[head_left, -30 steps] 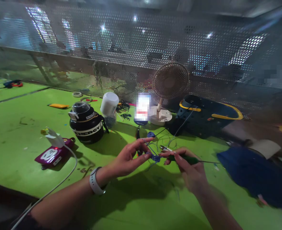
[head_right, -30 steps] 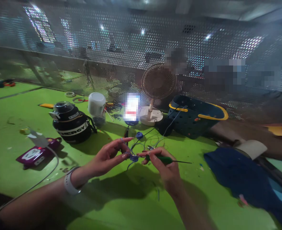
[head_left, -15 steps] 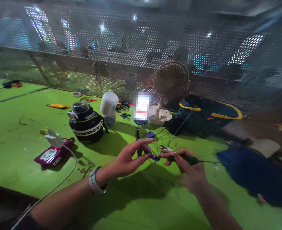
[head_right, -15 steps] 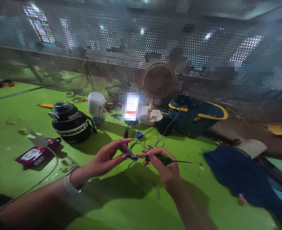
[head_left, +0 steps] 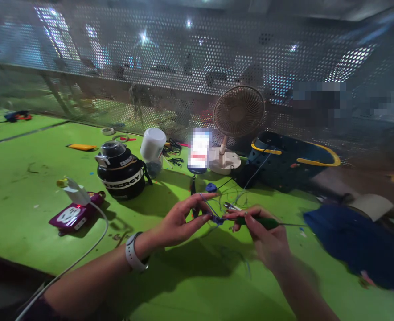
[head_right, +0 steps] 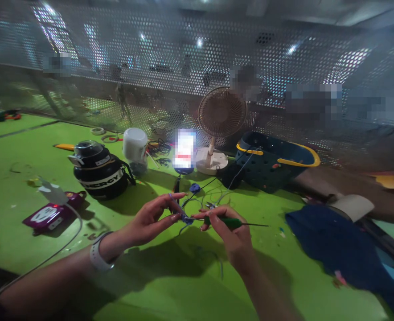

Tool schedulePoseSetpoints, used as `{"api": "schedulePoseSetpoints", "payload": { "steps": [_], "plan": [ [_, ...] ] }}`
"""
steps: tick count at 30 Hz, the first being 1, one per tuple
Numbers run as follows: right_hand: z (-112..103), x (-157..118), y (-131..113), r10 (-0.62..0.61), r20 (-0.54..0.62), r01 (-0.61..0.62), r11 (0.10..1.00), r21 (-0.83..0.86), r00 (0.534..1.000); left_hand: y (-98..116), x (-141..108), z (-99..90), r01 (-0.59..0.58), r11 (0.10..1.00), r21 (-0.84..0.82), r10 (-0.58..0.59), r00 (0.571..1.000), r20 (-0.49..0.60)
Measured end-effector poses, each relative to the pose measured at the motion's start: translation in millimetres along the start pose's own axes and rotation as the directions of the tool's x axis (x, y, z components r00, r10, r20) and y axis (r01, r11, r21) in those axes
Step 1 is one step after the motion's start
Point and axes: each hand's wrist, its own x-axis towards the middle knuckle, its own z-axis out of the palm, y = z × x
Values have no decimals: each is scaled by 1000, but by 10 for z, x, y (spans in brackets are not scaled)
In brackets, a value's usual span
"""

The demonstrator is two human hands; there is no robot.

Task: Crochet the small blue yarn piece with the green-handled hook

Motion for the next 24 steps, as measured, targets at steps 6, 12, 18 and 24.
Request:
{"api": "schedulePoseSetpoints", "payload": {
  "steps": [6,12,18,24],
  "plan": [
    [10,-9,1,6,-2,-6,999,-32,1000,-24,-12,-1,-8,1000,-1,8,1000,11],
    [50,-22,-48,30,-13,-31,999,-28,999,-30,-19,7,-40,999,11,39,999,25],
    [58,-27,-46,25,-18,-26,997,-79,1000,-64,-24,14,-97,994,43,96,995,29],
    [84,-37,-81,58,-40,-62,993,-97,998,-90,-42,16,-141,983,115,139,990,26]
  ]
}}
